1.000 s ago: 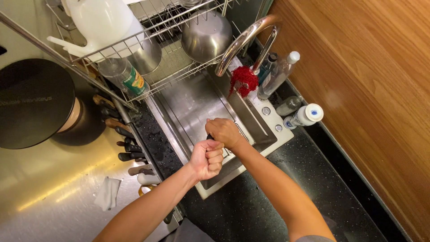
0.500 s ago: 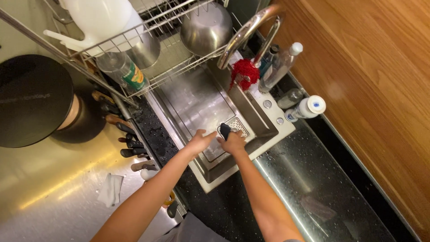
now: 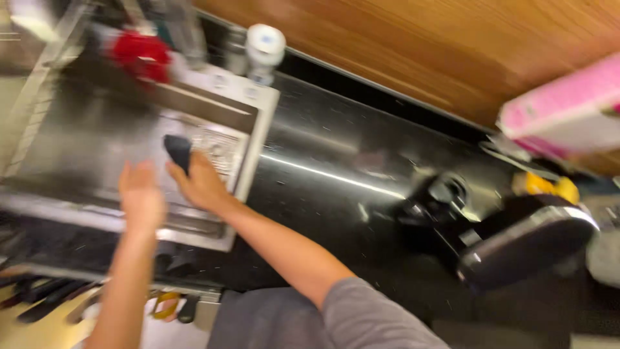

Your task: Cleaning and wiping down a stand mixer and its power cord.

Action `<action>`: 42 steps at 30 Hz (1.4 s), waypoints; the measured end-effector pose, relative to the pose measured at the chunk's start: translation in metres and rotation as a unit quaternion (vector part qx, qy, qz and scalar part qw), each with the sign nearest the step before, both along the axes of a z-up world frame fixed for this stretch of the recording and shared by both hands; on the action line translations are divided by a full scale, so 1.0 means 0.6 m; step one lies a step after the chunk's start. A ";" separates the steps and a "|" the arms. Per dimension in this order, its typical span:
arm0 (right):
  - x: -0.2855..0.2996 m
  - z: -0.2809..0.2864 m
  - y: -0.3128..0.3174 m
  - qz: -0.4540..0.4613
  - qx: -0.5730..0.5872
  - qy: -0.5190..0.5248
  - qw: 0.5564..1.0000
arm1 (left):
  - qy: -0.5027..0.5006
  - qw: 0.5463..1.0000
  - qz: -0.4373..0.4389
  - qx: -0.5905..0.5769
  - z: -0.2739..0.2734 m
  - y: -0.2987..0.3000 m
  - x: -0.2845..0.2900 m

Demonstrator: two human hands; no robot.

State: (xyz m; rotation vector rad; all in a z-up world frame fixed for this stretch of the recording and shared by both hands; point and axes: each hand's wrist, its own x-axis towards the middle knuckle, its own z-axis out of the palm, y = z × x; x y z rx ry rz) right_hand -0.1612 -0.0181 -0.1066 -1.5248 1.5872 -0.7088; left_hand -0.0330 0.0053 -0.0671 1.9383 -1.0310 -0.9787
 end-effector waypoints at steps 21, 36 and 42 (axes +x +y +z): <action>-0.059 -0.046 0.149 0.082 0.159 -0.153 0.972 | 0.210 0.968 -0.136 0.000 -0.021 0.059 -0.003; -0.272 0.094 0.421 -0.087 0.158 -0.290 0.940 | -0.141 0.950 -0.125 -0.250 0.105 0.059 0.016; -0.367 0.182 0.570 -0.184 0.077 -0.267 0.943 | -0.068 0.890 -0.284 -0.350 0.243 0.158 -0.175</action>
